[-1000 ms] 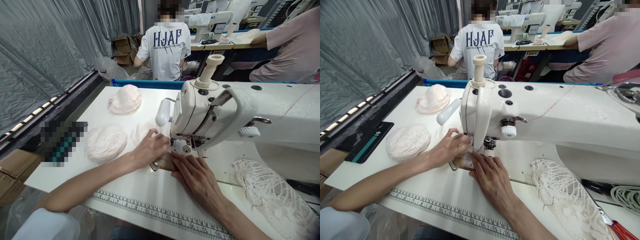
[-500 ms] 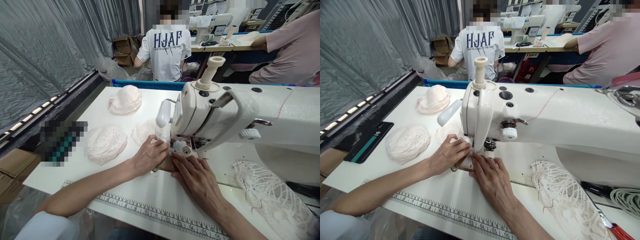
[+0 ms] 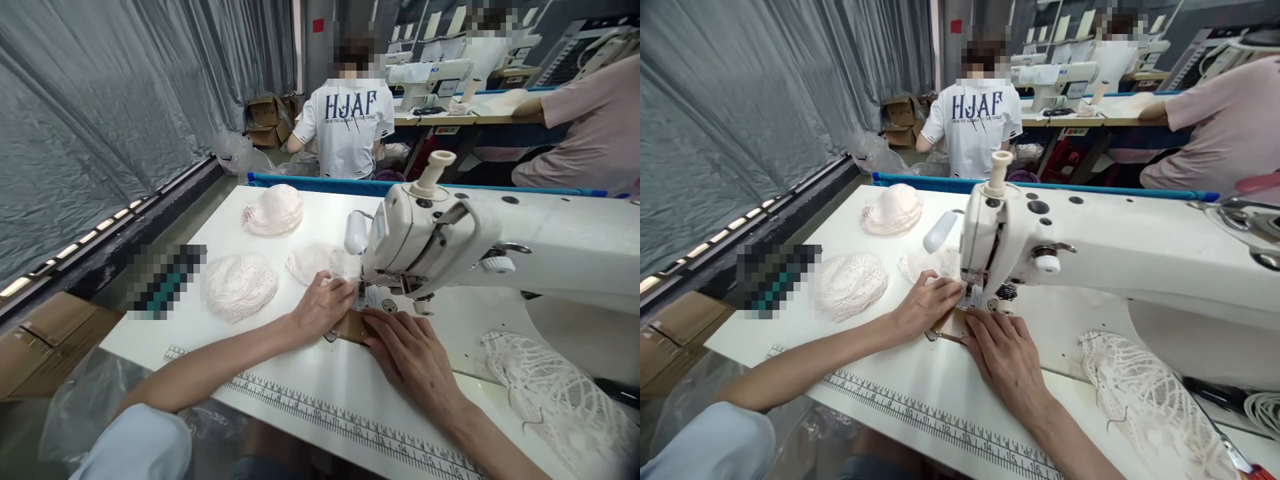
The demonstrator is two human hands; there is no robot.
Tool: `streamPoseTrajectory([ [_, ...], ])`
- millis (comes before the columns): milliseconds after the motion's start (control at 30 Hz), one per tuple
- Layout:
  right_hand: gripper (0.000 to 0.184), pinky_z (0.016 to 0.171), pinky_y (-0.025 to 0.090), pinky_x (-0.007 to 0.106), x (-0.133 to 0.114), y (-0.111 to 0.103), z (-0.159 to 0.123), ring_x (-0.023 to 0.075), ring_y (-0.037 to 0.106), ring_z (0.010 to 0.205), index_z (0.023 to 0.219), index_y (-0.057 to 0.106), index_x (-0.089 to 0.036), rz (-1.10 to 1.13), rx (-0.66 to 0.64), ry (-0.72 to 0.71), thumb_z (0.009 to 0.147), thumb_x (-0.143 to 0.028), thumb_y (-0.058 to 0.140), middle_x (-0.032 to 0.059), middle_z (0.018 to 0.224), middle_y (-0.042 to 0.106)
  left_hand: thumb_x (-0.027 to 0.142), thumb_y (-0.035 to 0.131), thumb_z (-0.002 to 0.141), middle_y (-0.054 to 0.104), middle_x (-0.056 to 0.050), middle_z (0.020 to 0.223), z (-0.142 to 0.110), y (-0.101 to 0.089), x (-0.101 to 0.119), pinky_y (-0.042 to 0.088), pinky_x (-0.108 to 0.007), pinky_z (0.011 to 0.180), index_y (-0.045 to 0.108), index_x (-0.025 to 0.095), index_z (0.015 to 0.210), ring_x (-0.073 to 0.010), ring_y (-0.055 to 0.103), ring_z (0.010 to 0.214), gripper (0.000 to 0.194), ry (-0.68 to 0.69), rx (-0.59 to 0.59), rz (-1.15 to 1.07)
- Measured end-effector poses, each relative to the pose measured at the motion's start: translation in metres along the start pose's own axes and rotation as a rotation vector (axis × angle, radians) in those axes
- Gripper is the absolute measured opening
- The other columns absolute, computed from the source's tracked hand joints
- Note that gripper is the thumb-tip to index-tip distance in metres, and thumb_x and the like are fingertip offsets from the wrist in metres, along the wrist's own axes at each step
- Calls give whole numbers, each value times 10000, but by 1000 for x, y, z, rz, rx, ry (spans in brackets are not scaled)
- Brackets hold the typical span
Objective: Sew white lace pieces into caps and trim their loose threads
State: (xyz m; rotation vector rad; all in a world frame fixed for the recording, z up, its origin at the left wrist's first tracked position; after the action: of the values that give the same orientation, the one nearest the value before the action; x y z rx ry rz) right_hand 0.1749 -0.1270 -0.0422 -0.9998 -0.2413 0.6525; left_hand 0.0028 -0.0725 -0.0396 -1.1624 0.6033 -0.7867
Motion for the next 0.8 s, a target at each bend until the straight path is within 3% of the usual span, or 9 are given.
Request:
streamPoseTrajectory([
  [100, 314, 812, 377, 373, -3, -2, 1, 238, 547, 990, 1128, 556, -122, 36, -6, -50, 932, -328, 423, 123, 1122, 641, 152, 379, 937, 622, -48, 1041, -18, -10, 22, 330, -351, 907, 578, 153, 990, -166, 521, 1010, 206, 10, 21, -58],
  [167, 373, 842, 361, 396, -5, -5, 0, 243, 548, 1011, 1099, 571, -132, 82, -34, -90, 938, -408, 379, 118, 1068, 662, 224, 413, 936, 622, -39, 1055, -33, -24, 26, 322, -347, 938, 574, 167, 991, -161, 514, 1050, 180, 124, -37, -140],
  [267, 400, 798, 357, 404, -7, -13, -1, 226, 597, 850, 902, 620, -150, 92, -38, -103, 931, -453, 361, 85, 852, 691, 375, 511, 886, 608, -55, 1112, -53, -46, 3, 264, -402, 979, 568, 168, 959, -168, 546, 999, 227, 48, -33, -166],
  [333, 393, 765, 359, 401, -10, -16, 0, 216, 599, 769, 819, 618, -150, 58, -33, -106, 928, -441, 377, 73, 763, 674, 447, 599, 809, 620, -62, 1053, -63, -54, -16, 271, -410, 949, 566, 155, 918, -177, 563, 931, 314, 39, -121, -170],
  [433, 378, 778, 367, 409, -20, -14, 8, 235, 590, 832, 874, 615, -149, 41, -75, -166, 910, -464, 408, 91, 845, 673, 346, 612, 824, 623, -34, 961, -74, -54, -29, 283, -372, 891, 556, 151, 803, -141, 560, 839, 204, 27, -144, -170],
  [567, 388, 836, 382, 420, -42, -1, 19, 263, 536, 1008, 1060, 571, -135, 73, -146, -350, 906, -459, 421, 145, 1131, 606, 172, 493, 887, 602, -13, 891, -86, -48, -17, 276, -357, 872, 534, 144, 751, -115, 529, 798, 145, 11, -93, -145],
  [667, 252, 676, 406, 345, -55, -1, 16, 215, 557, 798, 951, 576, -142, 39, -181, -343, 918, -351, 440, 107, 948, 628, 12, 397, 862, 571, -7, 808, -95, -51, -3, 300, -327, 808, 543, 145, 827, -118, 490, 757, 200, 22, -105, -62],
  [800, 201, 486, 288, 288, -66, -19, -10, 141, 431, 522, 768, 523, -185, 28, -284, -271, 924, -272, 432, 13, 663, 517, -75, 354, 809, 524, -1, 729, -105, -59, 16, 312, -305, 738, 556, 150, 931, -121, 448, 690, 326, 92, -130, -13],
])
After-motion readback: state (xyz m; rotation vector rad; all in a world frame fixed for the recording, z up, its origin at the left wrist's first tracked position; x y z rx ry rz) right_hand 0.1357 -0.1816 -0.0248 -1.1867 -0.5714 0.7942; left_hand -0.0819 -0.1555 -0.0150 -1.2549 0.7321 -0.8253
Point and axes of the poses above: each hand's wrist, its own z-axis towards the middle knuckle, its own y-axis out of the palm, x = y × z, the point moved 1 cm from there along z, towards the middle knuckle
